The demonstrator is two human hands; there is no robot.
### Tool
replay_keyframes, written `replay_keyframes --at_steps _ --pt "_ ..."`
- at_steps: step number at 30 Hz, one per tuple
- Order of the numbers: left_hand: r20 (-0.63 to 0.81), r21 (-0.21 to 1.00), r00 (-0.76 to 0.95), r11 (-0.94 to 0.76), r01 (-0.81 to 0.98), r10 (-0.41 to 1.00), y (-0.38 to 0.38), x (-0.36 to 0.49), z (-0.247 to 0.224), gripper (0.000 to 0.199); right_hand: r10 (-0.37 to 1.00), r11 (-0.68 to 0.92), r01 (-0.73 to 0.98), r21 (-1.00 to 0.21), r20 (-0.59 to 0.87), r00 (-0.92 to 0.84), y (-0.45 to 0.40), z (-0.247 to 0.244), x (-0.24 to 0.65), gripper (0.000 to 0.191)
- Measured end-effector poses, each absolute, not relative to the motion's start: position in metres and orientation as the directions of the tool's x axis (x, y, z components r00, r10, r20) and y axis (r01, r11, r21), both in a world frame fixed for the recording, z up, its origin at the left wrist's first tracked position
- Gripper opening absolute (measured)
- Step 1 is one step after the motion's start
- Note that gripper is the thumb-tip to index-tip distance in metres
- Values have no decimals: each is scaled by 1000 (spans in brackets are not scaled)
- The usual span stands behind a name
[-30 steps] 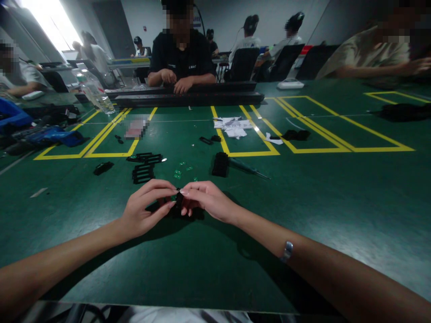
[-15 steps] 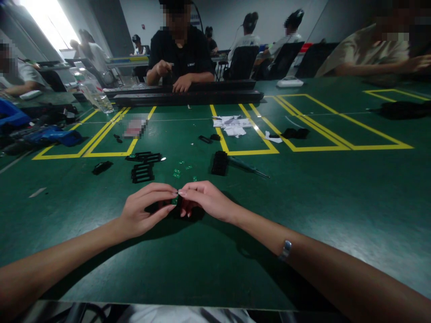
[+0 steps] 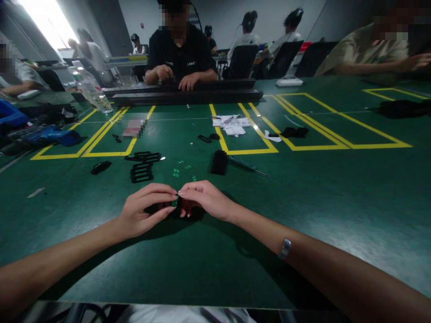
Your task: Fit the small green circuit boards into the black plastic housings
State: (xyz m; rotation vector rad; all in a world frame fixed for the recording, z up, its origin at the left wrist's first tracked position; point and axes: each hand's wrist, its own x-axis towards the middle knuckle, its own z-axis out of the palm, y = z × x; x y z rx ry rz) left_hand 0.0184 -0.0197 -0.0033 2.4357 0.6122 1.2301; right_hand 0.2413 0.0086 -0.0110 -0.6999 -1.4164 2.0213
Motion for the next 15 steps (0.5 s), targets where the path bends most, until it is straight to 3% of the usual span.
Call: replay_keyframes --at_steps 15 --pt "673 492 526 -846 207 520 -21 17 -4 34 691 -288 -126 -949 -114 -714 9 -9 243 27"
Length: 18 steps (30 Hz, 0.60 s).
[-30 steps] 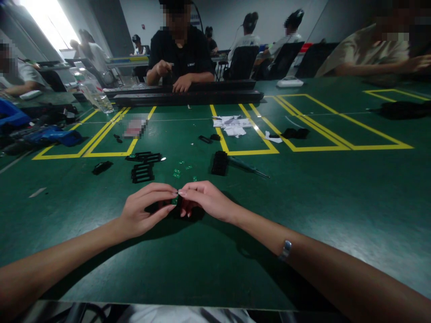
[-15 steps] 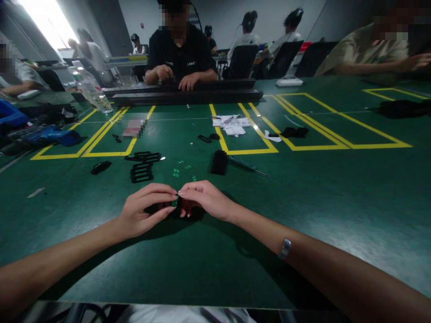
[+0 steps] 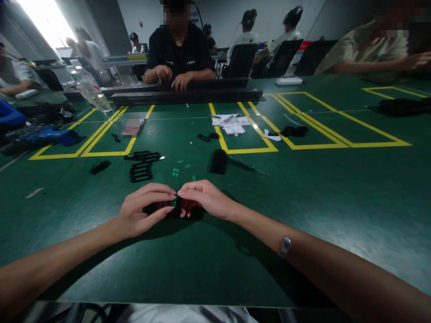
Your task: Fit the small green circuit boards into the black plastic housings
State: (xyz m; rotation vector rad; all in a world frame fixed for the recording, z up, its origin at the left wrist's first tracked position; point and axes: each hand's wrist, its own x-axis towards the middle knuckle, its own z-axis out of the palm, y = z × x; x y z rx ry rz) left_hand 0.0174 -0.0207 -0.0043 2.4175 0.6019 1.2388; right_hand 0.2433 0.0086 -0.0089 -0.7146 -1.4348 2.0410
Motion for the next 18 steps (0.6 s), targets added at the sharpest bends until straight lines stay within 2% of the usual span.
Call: replay_keyframes --at_steps 18 --pt "676 444 547 -865 233 494 -21 18 -5 30 694 -289 -123 -949 -119 -710 8 -8 243 27"
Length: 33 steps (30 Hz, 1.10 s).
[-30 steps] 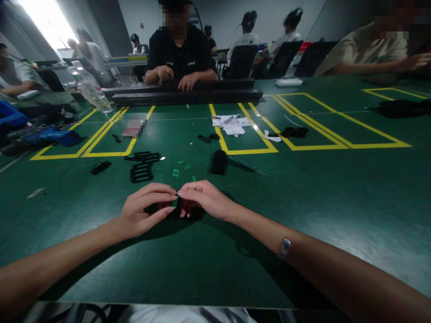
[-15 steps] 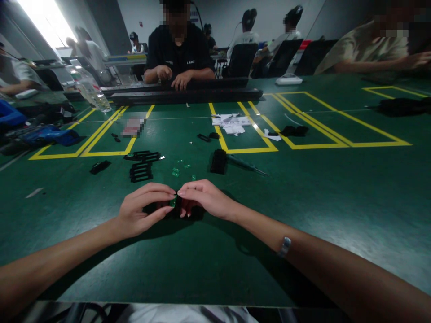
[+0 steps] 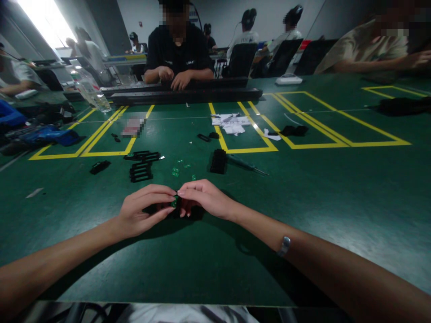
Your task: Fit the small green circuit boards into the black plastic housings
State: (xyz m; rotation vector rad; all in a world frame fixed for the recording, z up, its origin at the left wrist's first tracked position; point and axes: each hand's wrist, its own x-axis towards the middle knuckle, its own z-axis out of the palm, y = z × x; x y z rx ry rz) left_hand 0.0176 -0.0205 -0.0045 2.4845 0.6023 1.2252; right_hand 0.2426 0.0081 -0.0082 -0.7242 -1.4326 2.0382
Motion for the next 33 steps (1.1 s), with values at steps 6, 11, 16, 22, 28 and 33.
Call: replay_keyframes --at_steps 6,11,16,22,28,33 --pt "688 432 543 -873 226 481 -21 18 -4 30 685 -271 -128 -954 -98 -722 9 -10 244 25" --pt "679 438 542 -866 241 495 -21 18 -4 28 687 -268 -124 -955 -99 -720 9 -11 244 27" --pt "668 450 545 -859 246 506 -20 17 -6 30 694 -280 -125 -952 -110 -712 8 -9 243 27" --pt "680 447 536 -862 239 501 -20 18 -3 28 693 -288 -127 -949 -115 -712 8 -8 242 28" --pt "675 445 543 -863 240 500 -20 18 -4 28 692 -279 -120 -953 -112 -713 9 -8 243 27" --pt "674 443 543 -862 244 500 -20 18 -5 30 690 -286 -126 -950 -114 -714 8 -8 243 27"
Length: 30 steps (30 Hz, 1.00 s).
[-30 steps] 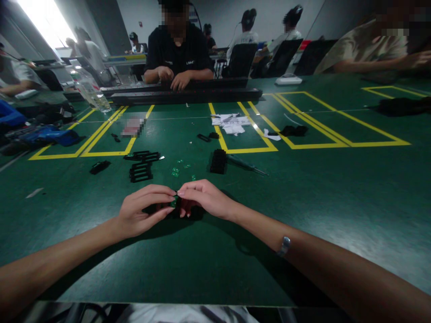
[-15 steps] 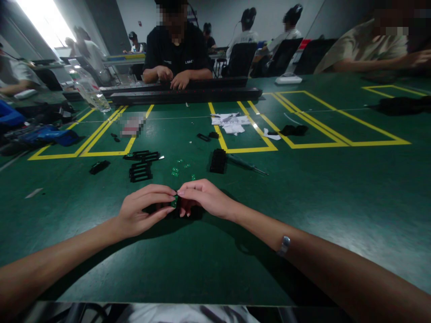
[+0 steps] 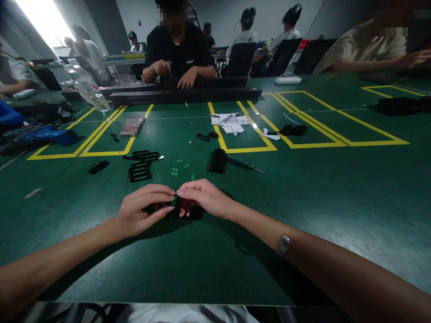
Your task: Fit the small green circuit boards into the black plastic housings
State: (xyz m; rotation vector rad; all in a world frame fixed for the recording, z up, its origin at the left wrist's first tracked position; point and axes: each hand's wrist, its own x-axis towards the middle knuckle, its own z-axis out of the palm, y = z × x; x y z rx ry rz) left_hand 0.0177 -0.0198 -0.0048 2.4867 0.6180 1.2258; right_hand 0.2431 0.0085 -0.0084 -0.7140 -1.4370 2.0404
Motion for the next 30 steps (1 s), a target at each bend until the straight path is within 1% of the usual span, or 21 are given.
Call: replay_keyframes --at_steps 7,13,30 --pt "685 427 538 -869 249 491 -20 18 -5 29 692 -285 -119 -951 -118 -712 8 -7 243 27" --pt "710 393 537 -889 235 456 -20 18 -4 30 687 -270 -106 -957 -114 -717 9 -7 243 28" --pt "702 393 550 -890 231 452 -20 18 -5 29 684 -255 -125 -959 -88 -724 9 -9 243 26"
